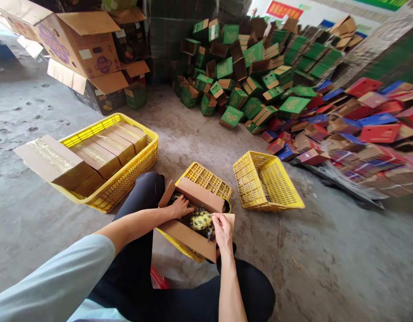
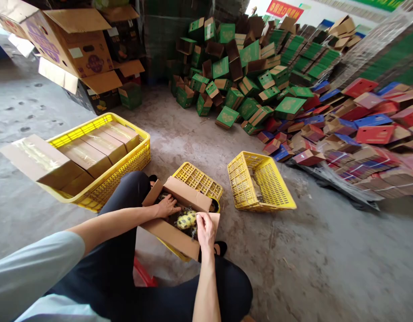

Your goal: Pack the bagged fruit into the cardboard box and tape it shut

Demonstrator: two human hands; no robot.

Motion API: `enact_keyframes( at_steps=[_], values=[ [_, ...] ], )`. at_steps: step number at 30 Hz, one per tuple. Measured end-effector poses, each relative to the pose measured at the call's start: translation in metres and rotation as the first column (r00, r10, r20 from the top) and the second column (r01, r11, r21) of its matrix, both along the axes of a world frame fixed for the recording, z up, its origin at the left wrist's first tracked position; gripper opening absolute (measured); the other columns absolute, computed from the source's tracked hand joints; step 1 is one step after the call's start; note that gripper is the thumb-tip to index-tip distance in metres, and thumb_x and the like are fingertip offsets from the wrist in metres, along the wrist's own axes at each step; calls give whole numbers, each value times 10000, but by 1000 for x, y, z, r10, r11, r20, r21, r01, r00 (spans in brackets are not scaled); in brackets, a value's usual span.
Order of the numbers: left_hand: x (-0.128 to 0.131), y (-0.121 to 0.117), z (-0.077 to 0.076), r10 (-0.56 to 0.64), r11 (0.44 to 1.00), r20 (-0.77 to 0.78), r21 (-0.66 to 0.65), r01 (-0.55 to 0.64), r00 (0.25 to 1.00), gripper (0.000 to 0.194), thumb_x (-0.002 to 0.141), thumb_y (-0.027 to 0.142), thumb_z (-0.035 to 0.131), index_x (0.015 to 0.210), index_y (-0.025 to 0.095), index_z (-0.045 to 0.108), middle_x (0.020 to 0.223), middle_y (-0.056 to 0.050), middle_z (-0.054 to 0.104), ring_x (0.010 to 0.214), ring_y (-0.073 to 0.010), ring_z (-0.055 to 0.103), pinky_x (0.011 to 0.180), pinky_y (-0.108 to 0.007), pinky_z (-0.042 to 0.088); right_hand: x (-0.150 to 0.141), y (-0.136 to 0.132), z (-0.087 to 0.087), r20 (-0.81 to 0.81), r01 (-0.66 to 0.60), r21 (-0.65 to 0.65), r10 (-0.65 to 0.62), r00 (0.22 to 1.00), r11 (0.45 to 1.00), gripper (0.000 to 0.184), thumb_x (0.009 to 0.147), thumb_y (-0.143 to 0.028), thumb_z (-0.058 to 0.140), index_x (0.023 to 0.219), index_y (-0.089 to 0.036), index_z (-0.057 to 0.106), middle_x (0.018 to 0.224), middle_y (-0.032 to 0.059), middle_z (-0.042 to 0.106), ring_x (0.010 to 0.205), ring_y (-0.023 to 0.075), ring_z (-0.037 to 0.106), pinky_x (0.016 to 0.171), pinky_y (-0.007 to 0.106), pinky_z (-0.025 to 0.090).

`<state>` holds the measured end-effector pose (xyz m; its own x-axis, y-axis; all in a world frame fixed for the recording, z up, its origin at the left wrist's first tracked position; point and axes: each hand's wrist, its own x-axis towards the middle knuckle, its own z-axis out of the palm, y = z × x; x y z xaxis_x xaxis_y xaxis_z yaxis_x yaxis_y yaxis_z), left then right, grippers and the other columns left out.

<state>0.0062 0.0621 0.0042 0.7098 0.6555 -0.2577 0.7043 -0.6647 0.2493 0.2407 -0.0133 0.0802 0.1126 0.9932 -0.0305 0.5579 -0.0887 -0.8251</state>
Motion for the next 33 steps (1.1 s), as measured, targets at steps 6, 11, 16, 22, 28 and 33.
enact_keyframes(
  at_steps=[6,11,16,22,28,33],
  values=[
    [-1,0,2,3,1000,54,28,-5,999,888,641,374,946,1435,229,576,1275,-193,649,1140,-369,584,1081,-480,287,7,0,-5,38,122,-42,-121,992,992,420,860,-609,523,963,-263,739,1037,67,796,1007,313,724,918,417,538],
    [-5,-1,6,-1,1000,42,15,1,999,739,629,406,953,1264,160,665,1297,-211,642,1108,-348,638,1093,-456,310,12,2,-6,21,138,-70,-136,990,988,415,837,-617,541,949,-273,744,1015,68,803,990,321,733,894,414,550],
    [-6,-4,8,-74,997,36,38,72,997,755,692,418,912,1325,156,594,1170,-168,725,1069,-321,676,1132,-487,292,15,3,-8,-9,162,-88,-164,986,983,415,821,-619,579,953,-269,759,1013,67,802,975,324,726,877,413,546],
    [-8,-5,23,-12,1000,170,25,8,985,673,704,465,879,1258,165,645,1183,-147,701,1065,-325,683,1171,-509,327,21,6,-20,-165,288,-92,-300,940,953,365,741,-579,693,885,-256,781,948,68,788,941,319,702,859,415,546],
    [-16,-4,52,156,986,324,-108,-128,933,704,760,522,798,1353,199,597,1296,-129,621,1066,-319,700,970,-398,525,24,13,-35,-337,341,-122,-363,869,932,335,695,-550,735,854,-256,762,914,54,777,857,273,708,734,370,585],
    [-20,-1,58,223,967,387,-202,-154,894,733,776,527,791,1389,190,573,1319,-155,650,1086,-362,713,879,-386,544,23,16,-36,-414,348,-148,-378,828,926,384,619,-541,798,852,-241,745,890,29,770,822,245,714,694,337,590]
  ],
)
